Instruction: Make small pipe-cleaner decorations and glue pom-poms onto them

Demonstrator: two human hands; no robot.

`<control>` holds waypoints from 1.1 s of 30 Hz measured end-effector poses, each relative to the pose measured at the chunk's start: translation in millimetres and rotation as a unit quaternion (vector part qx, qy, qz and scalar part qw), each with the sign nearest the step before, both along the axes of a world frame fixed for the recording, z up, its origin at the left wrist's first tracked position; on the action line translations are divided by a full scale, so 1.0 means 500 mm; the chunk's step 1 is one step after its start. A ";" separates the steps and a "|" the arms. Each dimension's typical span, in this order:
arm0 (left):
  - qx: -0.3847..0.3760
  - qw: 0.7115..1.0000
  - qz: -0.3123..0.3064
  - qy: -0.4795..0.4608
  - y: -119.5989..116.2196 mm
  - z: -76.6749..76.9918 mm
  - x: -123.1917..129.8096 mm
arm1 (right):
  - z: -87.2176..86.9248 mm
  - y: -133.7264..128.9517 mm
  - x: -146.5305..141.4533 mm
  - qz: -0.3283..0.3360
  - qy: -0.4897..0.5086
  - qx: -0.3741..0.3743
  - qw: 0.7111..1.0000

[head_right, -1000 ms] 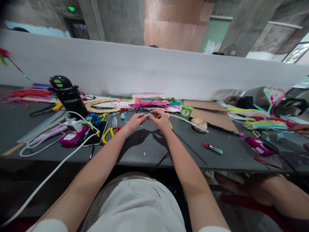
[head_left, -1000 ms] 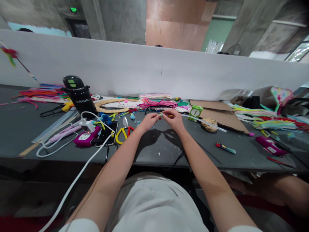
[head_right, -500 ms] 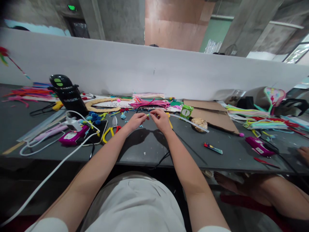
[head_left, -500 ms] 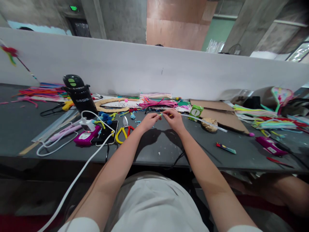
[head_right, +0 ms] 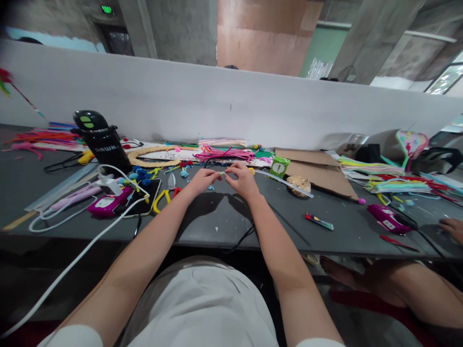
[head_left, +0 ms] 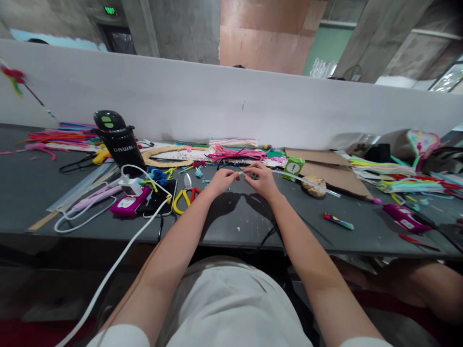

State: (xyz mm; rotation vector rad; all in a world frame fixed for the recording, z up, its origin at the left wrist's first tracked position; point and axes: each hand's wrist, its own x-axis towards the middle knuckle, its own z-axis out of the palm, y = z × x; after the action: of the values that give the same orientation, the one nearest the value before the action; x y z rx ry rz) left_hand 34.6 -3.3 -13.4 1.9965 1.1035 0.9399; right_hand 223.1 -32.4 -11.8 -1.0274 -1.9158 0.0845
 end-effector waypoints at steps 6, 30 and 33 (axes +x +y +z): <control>-0.003 1.000 0.011 0.003 0.001 -0.001 0.000 | -0.001 -0.001 -0.001 -0.008 -0.022 0.017 1.000; 0.019 0.999 -0.020 0.042 0.006 -0.002 -0.006 | -0.004 0.003 -0.002 0.000 -0.085 0.041 0.996; 0.013 0.999 -0.025 0.040 0.006 -0.002 -0.006 | -0.004 0.002 -0.001 0.000 -0.094 0.042 0.995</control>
State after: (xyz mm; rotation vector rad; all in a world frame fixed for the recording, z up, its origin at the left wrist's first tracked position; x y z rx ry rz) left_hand 31.5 -0.2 -14.3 2.0893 1.0840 0.8602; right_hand 222.8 -31.3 -13.6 -1.0092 -2.0705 -0.0956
